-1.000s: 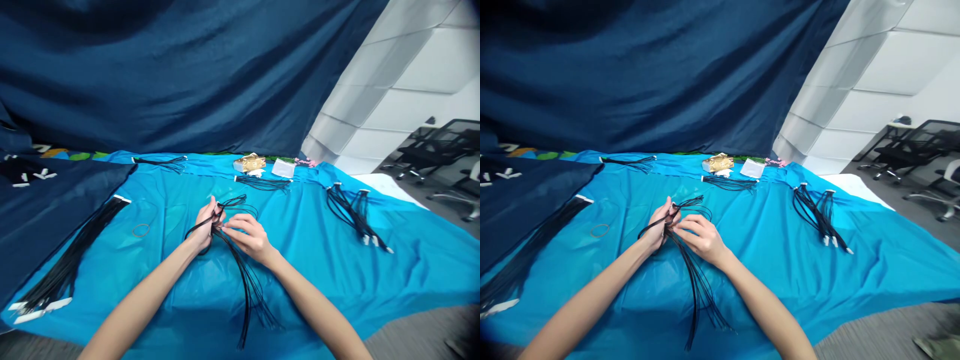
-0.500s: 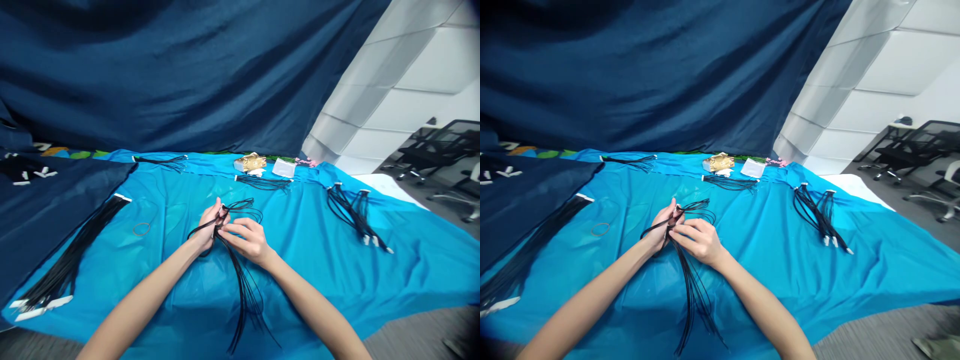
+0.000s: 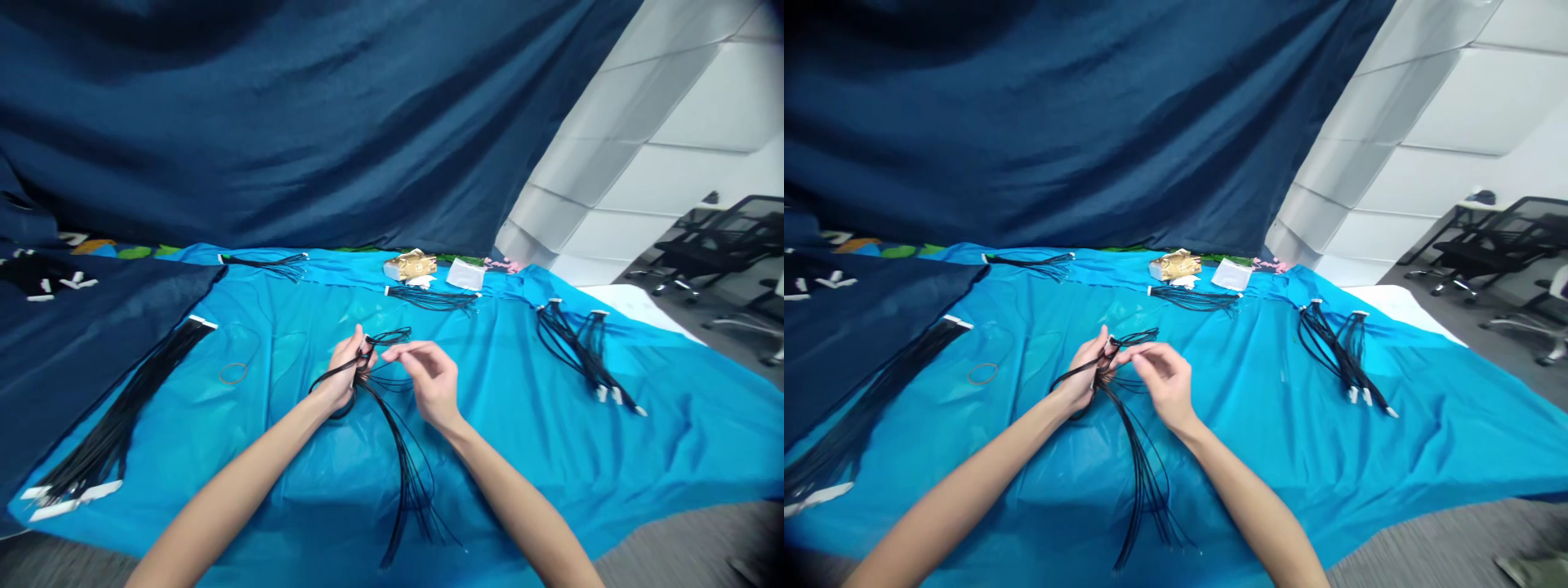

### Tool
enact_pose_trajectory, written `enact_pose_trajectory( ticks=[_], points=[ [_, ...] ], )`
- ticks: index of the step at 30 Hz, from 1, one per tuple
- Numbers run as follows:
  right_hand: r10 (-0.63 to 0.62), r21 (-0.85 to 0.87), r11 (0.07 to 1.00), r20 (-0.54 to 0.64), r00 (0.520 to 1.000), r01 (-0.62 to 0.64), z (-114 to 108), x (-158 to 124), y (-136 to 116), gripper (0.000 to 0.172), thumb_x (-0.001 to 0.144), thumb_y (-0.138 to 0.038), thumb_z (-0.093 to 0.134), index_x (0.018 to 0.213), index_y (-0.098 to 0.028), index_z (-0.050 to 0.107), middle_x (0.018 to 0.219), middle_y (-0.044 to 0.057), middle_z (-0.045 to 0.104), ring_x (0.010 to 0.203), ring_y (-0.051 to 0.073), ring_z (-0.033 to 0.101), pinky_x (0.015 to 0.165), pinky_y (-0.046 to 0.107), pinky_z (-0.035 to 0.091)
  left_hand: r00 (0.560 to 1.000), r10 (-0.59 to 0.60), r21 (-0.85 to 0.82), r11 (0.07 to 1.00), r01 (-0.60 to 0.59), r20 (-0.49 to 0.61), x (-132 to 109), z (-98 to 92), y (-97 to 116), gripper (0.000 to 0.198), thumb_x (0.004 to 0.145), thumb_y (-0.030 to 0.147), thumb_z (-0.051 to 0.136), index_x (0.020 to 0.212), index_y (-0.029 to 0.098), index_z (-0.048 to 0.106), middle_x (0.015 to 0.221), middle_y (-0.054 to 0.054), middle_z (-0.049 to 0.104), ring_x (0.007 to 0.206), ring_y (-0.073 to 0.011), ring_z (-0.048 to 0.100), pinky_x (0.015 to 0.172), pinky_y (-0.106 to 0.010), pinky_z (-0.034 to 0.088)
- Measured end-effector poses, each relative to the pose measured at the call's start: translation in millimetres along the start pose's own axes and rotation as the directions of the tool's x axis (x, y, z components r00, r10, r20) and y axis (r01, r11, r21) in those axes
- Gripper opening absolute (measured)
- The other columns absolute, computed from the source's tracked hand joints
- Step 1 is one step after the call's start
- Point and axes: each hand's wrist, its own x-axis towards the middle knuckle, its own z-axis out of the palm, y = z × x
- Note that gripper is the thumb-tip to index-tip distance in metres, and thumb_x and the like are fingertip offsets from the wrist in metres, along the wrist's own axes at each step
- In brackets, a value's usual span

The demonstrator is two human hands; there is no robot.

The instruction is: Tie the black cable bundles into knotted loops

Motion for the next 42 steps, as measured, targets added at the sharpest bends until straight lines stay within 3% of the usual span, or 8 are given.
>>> enact_pose_trajectory(
  ticks=[2,4,7,11,16,29,37,42],
  points=[
    [0.097,0.113,0.990,-0.150,0.984,-0.080,-6.2,5.8,-0.3,0.015,0.088,-0.025,0.044,0.096,-0.019,0.056,0.067,0.000,0.059,0.063,0.011,0.060,0.053,0.024,0.050,0.998,0.051,0.059,0.997,-0.049,-0.030,2.2,-1.5,-4.0,0.054,0.070,0.069,0.044,0.056,0.017,0.038,0.043,0.003,0.042,0.037,-0.0052,0.028,0.038,-0.019,0.020],
    [0.104,0.129,0.989,-0.279,0.955,-0.070,-13.3,10.8,0.3,0.022,0.089,-0.025,0.042,0.106,-0.023,0.054,0.067,-0.002,0.055,0.051,0.007,0.052,0.039,0.018,0.039,0.990,0.115,0.124,0.987,-0.105,-0.078,4.4,-3.2,-8.4,0.055,0.072,0.069,0.040,0.055,0.017,0.038,0.043,0.002,0.044,0.038,-0.0065,0.030,0.039,-0.020,0.021],
    [-0.057,-0.084,0.996,-0.374,0.926,0.028,-18.7,11.1,0.5,0.023,0.086,-0.024,0.049,0.106,-0.028,0.059,0.074,-0.001,0.056,0.048,0.004,0.045,0.039,0.018,0.034,0.972,0.197,0.210,0.963,-0.167,-0.127,6.3,-5.5,-13.3,0.055,0.075,0.067,0.036,0.053,0.018,0.039,0.044,0.000,0.046,0.041,-0.0080,0.033,0.042,-0.022,0.023],
    [-0.262,-0.480,0.860,-0.126,0.957,0.172,-9.9,0.6,-0.8,0.009,0.076,-0.017,0.063,0.082,-0.021,0.068,0.067,0.000,0.057,0.057,0.008,0.049,0.048,0.021,0.039,0.942,0.299,0.275,0.928,-0.250,-0.154,5.1,-6.7,-15.3,0.055,0.079,0.064,0.032,0.052,0.017,0.041,0.046,0.000,0.045,0.043,-0.0090,0.035,0.045,-0.023,0.026],
    [-0.280,-0.594,0.768,0.026,0.960,0.240,2.5,-5.6,-2.1,0.009,0.076,-0.016,0.059,0.068,-0.017,0.062,0.058,-0.001,0.054,0.056,0.009,0.045,0.053,0.025,0.038,0.912,0.362,0.267,0.914,-0.306,-0.194,2.9,-6.3,-15.5,0.052,0.081,0.062,0.033,0.054,0.018,0.041,0.047,0.001,0.046,0.044,-0.0095,0.036,0.046,-0.023,0.027],
    [-0.239,-0.571,0.795,0.013,0.971,0.203,3.8,-5.3,-3.0,0.012,0.075,-0.016,0.060,0.063,-0.016,0.058,0.055,-0.003,0.048,0.054,0.008,0.040,0.057,0.025,0.034,0.872,0.412,0.314,0.892,-0.326,-0.264,2.1,-6.0,-15.7,0.051,0.083,0.058,0.032,0.054,0.018,0.042,0.047,0.000,0.048,0.044,-0.0100,0.040,0.047,-0.023,0.030],
    [-0.031,-0.451,0.892,-0.078,0.996,-0.008,6.2,-7.3,-3.0,0.018,0.077,-0.021,0.060,0.059,-0.016,0.057,0.053,-0.004,0.041,0.052,0.007,0.039,0.055,0.024,0.034,0.866,0.427,0.362,0.875,-0.322,-0.261,-1.0,-5.9,-15.8,0.051,0.083,0.058,0.032,0.053,0.018,0.042,0.048,0.000,0.047,0.047,-0.0111,0.043,0.049,-0.023,0.031],
    [-0.138,-0.526,0.845,-0.029,0.990,0.102,6.7,-7.6,-3.1,0.011,0.077,-0.017,0.059,0.067,-0.017,0.060,0.060,-0.001,0.053,0.059,0.009,0.046,0.059,0.026,0.038,0.880,0.412,0.363,0.877,-0.314,-0.235,-2.2,-4.6,-16.7,0.049,0.084,0.057,0.031,0.054,0.019,0.042,0.048,0.000,0.048,0.046,-0.0112,0.041,0.049,-0.024,0.031]
  ],
)
